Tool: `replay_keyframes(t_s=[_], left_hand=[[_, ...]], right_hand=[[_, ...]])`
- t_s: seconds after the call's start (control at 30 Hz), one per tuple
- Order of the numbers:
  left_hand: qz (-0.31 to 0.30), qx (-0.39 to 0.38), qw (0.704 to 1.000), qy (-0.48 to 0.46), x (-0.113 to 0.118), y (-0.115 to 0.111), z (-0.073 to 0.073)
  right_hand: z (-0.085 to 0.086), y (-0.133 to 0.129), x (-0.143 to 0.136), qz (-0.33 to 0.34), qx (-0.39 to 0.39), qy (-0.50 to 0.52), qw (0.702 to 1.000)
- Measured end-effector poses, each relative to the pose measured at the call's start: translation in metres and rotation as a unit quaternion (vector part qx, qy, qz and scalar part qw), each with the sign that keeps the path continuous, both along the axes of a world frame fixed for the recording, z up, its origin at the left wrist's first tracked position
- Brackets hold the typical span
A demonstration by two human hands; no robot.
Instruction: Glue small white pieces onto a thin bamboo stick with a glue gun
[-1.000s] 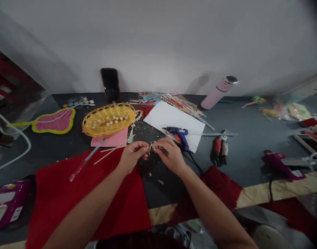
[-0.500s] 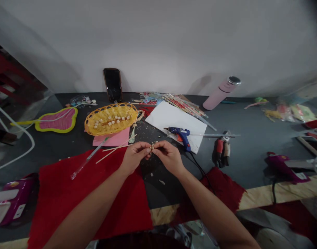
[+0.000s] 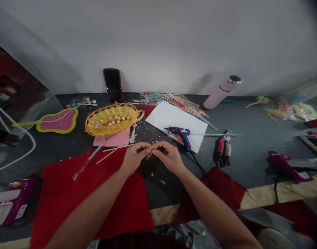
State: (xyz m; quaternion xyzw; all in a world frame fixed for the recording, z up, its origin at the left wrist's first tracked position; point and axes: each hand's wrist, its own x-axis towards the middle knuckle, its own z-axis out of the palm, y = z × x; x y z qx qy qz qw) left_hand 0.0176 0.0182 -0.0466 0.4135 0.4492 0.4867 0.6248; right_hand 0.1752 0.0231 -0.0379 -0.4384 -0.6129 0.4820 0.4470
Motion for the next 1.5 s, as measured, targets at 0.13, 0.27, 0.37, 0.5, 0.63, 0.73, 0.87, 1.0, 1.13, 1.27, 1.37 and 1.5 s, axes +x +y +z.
replay_keyframes(t_s=[0.13, 0.27, 0.37, 0.5, 0.63, 0.73, 0.87, 1.0, 1.13, 1.27, 1.37, 1.5], left_hand=[[0.003, 0.002, 1.0, 0.011, 0.0003, -0.0006, 0.0016], [0.011, 0.011, 1.0, 0.025, 0.0011, -0.0012, 0.0017], [0.011, 0.017, 0.999, 0.037, 0.0015, -0.0015, 0.0009], [0.013, 0.022, 0.999, 0.039, 0.0018, -0.0015, 0.0001], [0.018, 0.018, 0.999, 0.043, 0.0019, -0.0016, 0.0007], [0.018, 0.015, 0.999, 0.048, 0.0019, -0.0017, 0.0012], [0.016, 0.018, 0.999, 0.044, 0.002, -0.0017, 0.0014], [0.018, 0.017, 0.999, 0.044, 0.0019, -0.0019, 0.0015], [0.011, 0.011, 0.999, 0.036, 0.0017, -0.002, 0.001], [0.008, 0.012, 0.999, 0.032, 0.0018, -0.0018, 0.0005], [0.01, 0.022, 0.999, 0.043, 0.002, -0.0016, 0.0003], [0.017, 0.03, 0.998, 0.053, 0.0024, -0.002, 0.0003]], right_hand=[[0.0021, 0.0012, 0.0026, -0.002, -0.015, -0.011, 1.0], [0.0038, 0.0016, 0.0024, 0.013, -0.013, -0.053, 0.998], [0.0043, 0.0018, 0.0014, 0.014, -0.004, -0.067, 0.998], [0.0048, 0.0017, 0.0012, 0.018, -0.004, -0.081, 0.997], [0.004, 0.0014, 0.0016, 0.023, -0.013, -0.081, 0.996], [0.0026, 0.0012, 0.0017, 0.029, -0.015, -0.077, 0.997], [0.0007, 0.001, 0.0013, 0.033, -0.023, -0.071, 0.997], [-0.0002, 0.0012, 0.001, 0.034, -0.026, -0.061, 0.997], [0.002, 0.0018, 0.0006, 0.031, -0.038, -0.039, 0.998], [0.0048, 0.0023, -0.0002, 0.036, -0.051, -0.019, 0.998], [0.0047, 0.0023, -0.0005, 0.04, -0.054, -0.019, 0.998], [0.0029, 0.0021, -0.0001, 0.049, -0.053, -0.028, 0.997]])
